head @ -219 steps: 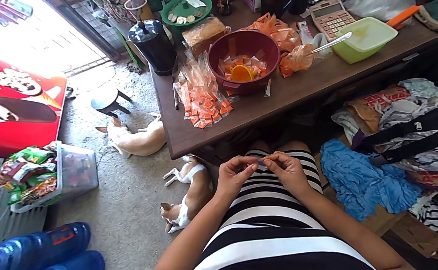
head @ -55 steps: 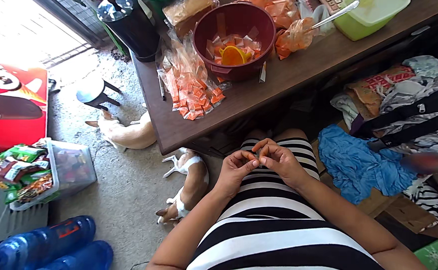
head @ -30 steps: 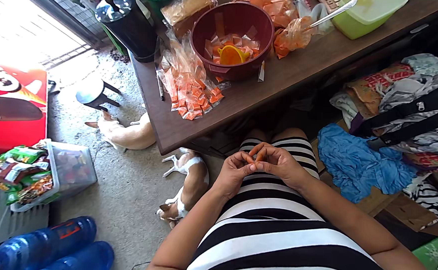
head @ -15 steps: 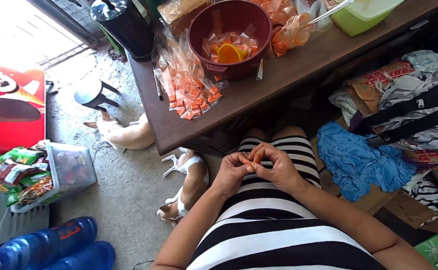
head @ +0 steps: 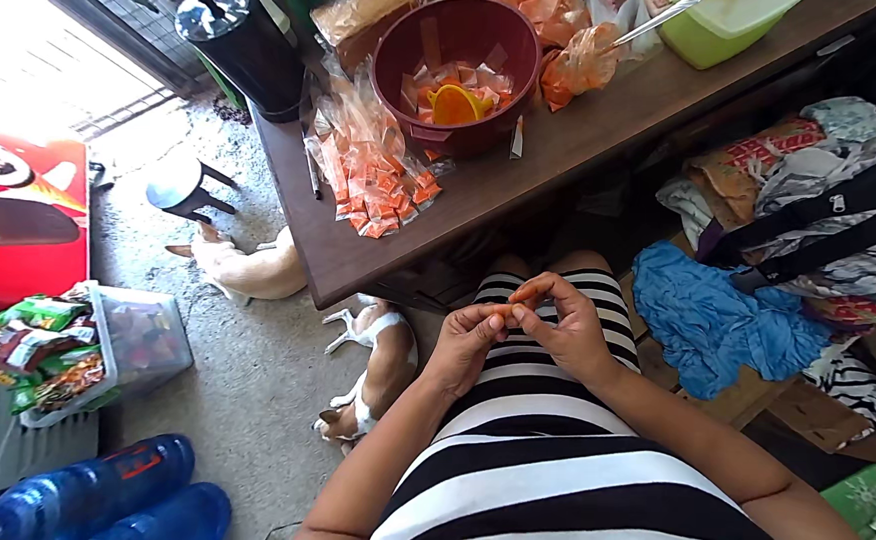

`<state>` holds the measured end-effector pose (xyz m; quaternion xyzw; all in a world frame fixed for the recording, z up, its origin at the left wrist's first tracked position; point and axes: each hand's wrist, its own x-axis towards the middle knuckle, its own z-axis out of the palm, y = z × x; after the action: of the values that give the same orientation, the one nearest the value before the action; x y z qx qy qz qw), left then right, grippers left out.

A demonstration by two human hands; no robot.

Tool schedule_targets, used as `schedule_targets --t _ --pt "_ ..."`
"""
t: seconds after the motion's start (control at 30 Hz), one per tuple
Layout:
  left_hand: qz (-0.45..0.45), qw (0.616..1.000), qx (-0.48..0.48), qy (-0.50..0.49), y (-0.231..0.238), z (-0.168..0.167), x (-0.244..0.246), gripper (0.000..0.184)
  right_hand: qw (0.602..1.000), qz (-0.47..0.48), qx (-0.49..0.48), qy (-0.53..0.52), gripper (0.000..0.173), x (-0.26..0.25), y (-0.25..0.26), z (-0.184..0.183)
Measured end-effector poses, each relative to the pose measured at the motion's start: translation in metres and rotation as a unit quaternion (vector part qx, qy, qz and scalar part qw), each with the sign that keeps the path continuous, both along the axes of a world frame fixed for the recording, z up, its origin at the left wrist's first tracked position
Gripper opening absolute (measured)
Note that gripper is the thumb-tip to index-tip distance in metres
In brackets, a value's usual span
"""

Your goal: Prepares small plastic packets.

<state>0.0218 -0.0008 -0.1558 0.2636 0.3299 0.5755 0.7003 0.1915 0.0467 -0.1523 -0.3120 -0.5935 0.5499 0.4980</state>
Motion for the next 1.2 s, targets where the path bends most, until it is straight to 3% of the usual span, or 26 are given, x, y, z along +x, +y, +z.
schedule_targets --t 0.8,1.2 --pt "0.125 0.981 0.017 0.145 0.0008 0.0022 0.0055 0.005 0.991 -0.026 0.086 -0.095 0.009 0.0001 0.0009 -0.0010" --pt "0.130 0.976 0.013 0.174 0.0023 0.0012 0.0055 0.016 0.992 -0.015 0.047 -0.114 0.012 -0.0005 0.0020 0.0037"
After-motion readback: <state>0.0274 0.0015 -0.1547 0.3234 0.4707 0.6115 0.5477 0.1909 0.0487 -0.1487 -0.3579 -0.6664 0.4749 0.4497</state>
